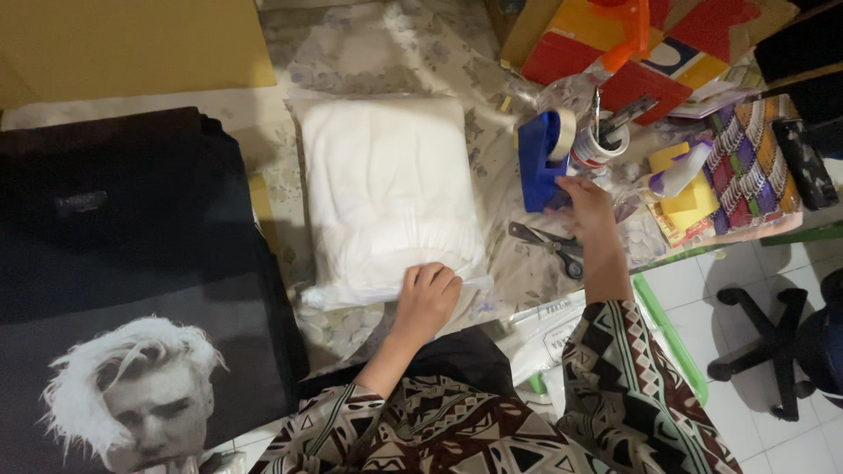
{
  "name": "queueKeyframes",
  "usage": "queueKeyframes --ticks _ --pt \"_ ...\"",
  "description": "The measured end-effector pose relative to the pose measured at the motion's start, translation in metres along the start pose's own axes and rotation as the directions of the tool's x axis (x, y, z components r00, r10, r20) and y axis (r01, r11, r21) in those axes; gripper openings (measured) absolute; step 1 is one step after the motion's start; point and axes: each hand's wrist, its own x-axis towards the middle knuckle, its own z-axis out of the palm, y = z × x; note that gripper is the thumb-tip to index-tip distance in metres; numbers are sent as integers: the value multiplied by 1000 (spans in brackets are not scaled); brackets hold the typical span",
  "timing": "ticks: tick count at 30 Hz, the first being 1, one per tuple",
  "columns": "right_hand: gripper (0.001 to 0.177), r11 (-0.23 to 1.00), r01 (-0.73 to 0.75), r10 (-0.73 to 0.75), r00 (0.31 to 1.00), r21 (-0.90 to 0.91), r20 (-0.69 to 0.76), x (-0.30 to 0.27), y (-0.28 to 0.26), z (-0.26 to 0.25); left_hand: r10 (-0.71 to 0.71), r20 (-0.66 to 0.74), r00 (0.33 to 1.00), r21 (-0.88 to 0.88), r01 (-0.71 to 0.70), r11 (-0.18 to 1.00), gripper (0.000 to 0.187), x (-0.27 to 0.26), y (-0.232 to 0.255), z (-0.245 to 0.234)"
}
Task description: The person places a folded white t-shirt into a clear plastic bag on a table. They smooth the shirt inside the bag, then seal the bag's zip-lock closure. Finally, they use scissors to trim the excess plastic from the sealed bag.
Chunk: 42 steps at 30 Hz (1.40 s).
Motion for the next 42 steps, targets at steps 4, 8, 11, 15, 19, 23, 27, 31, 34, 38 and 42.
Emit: queueKeyframes --ticks 4,8,11,15,19,23,27,31,34,38,42 --pt "20 954 -10 13 1000 298 -7 15 32 -18 -5 25 1000 -8 5 1000 4 -3 0 -4" --pt "39 812 107 -169 984 574 56 -31 35 -9 -10 1 1000 -3 10 1000 5 -8 -2 8" --pt "23 918 316 -318 948 241 -31 -62 3 4 12 2 1000 8 -12 1000 6 -4 -3 6" --pt "8 804 492 -532 846 -333 -36 -70 -1 0 23 -2 1000 15 -23 1000 10 4 -4 2" --pt "17 467 297 -664 740 -833 -109 -48 53 -18 -5 41 999 28 4 1000 7 -9 1 8" --pt "10 714 434 -557 828 -549 -70 -59 71 -29 0 24 1000 41 -1 999 6 -1 0 1" --pt "22 824 403 -410 909 -399 72 -157 29 -1 -20 22 1000 41 19 999 10 -1 0 8" --pt "13 934 334 -310 934 -124 176 -203 55 41 -14 16 1000 47 14 999 8 0 0 10" --pt "14 932 355 -341 927 -72 153 -221 67 64 -16 20 1000 54 15 998 5 -3 1 12" --pt "18 893 446 -441 893 -56 85 -220 81 79 -26 39 999 39 24 999 5 4 4 3" --pt "18 857 506 -499 862 -96 85 -207 92 82 -33 77 997 16 32 999 6 7 6 -4"
